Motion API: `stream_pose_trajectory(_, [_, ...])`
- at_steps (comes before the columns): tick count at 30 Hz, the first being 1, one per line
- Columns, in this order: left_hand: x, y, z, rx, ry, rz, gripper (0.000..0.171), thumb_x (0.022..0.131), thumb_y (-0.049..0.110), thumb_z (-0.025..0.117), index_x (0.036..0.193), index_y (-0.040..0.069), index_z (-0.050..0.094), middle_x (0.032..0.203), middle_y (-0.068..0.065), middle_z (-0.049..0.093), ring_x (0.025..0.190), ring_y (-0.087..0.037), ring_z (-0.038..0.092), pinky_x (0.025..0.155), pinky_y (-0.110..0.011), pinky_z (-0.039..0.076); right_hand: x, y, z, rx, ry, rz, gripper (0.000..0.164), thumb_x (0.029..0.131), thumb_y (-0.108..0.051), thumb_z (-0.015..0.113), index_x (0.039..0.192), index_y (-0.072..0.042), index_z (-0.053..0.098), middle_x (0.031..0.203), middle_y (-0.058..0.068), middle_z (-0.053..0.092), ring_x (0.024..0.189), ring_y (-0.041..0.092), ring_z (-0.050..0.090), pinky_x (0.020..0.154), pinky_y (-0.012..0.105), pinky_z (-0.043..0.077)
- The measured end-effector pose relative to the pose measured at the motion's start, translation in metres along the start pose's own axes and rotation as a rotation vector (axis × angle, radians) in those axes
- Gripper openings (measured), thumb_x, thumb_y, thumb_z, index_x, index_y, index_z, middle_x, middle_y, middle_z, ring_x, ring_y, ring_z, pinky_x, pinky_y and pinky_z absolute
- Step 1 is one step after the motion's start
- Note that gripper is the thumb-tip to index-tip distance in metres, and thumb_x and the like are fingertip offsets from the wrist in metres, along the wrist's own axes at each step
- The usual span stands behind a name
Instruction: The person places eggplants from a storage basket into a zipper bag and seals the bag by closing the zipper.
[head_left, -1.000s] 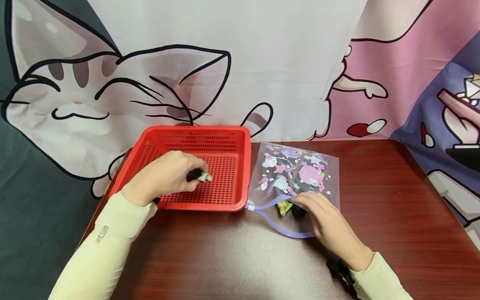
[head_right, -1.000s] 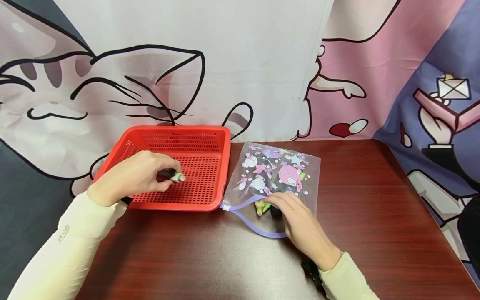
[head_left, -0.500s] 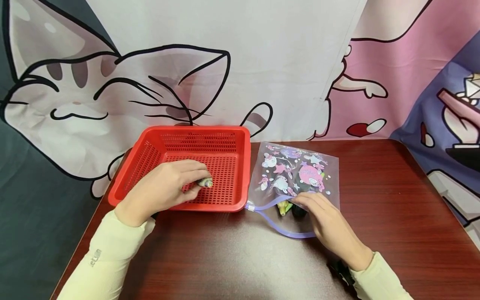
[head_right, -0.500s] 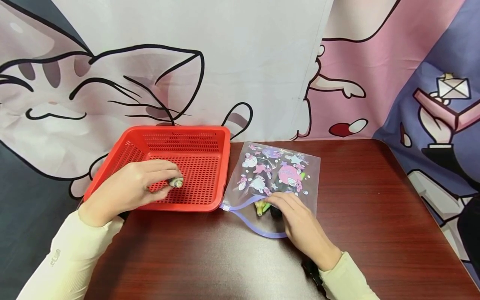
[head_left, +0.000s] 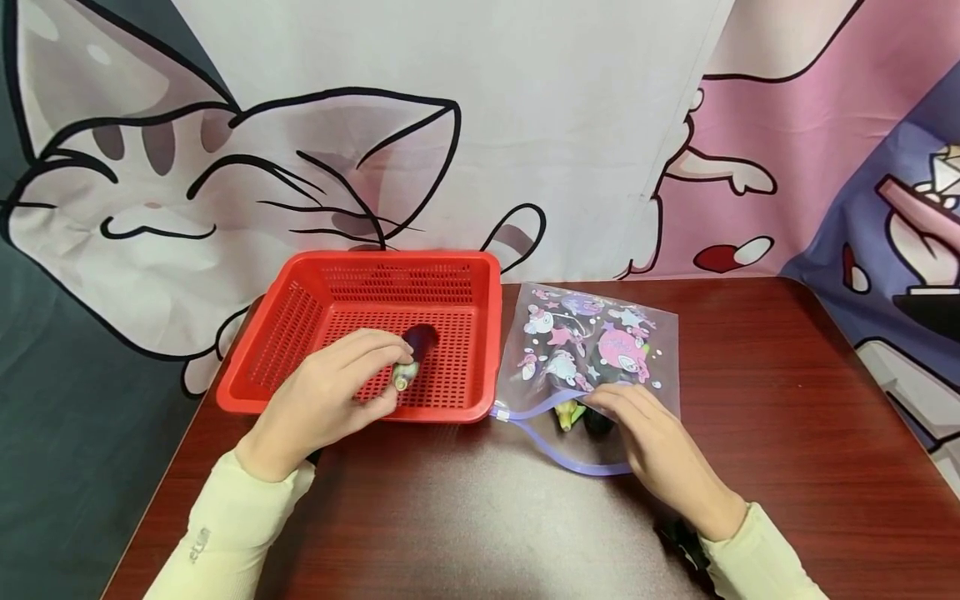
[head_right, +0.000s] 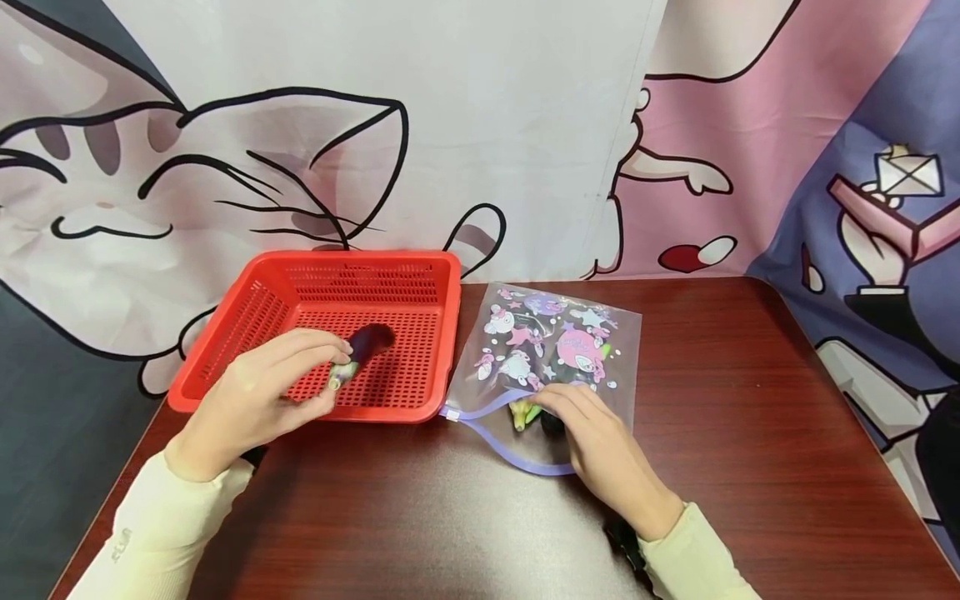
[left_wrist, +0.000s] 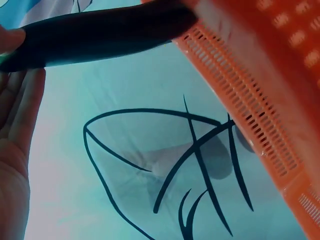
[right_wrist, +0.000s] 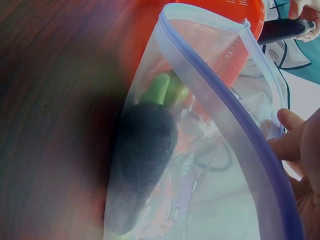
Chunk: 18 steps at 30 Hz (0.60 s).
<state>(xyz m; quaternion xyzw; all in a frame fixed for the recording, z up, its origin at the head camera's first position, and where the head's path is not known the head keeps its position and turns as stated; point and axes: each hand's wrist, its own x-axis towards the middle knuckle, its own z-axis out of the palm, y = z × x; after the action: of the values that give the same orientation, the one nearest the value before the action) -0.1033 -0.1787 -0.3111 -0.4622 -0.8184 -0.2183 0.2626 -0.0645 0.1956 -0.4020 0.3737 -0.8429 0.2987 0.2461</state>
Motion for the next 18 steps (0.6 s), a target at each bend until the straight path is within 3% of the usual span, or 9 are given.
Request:
stream_pose_trajectory(8, [-0.007, 0.008, 0.007, -0.108, 0.139, 0.013, 0.027, 0.073, 0.007, 0.058, 0.099, 0.0, 0.065, 0.1, -0.008, 0.064, 0.093, -0.02, 0.061, 0.089, -0.023, 0.044, 0.0, 0.0, 0.0, 0.005, 0.0, -0.002, 0.036, 0.098, -0.011, 0.029, 0.114, -0.001, 0.06, 0.11, 0.008, 0.059, 0.101, 0.022, 0.054, 0.099, 0.023, 0.032])
stream_pose_trajectory(18, [-0.007, 0.028, 0.011, -0.147, 0.325, 0.109, 0.019, 0.084, 0.009, 0.059, 0.092, -0.007, 0.067, 0.094, -0.017, 0.066, 0.086, -0.029, 0.062, 0.086, -0.028, 0.047, 0.001, 0.0, 0.0, 0.008, -0.006, 0.006, 0.036, 0.098, -0.011, 0.029, 0.115, -0.001, 0.059, 0.111, 0.009, 0.058, 0.104, 0.023, 0.053, 0.1, 0.023, 0.031])
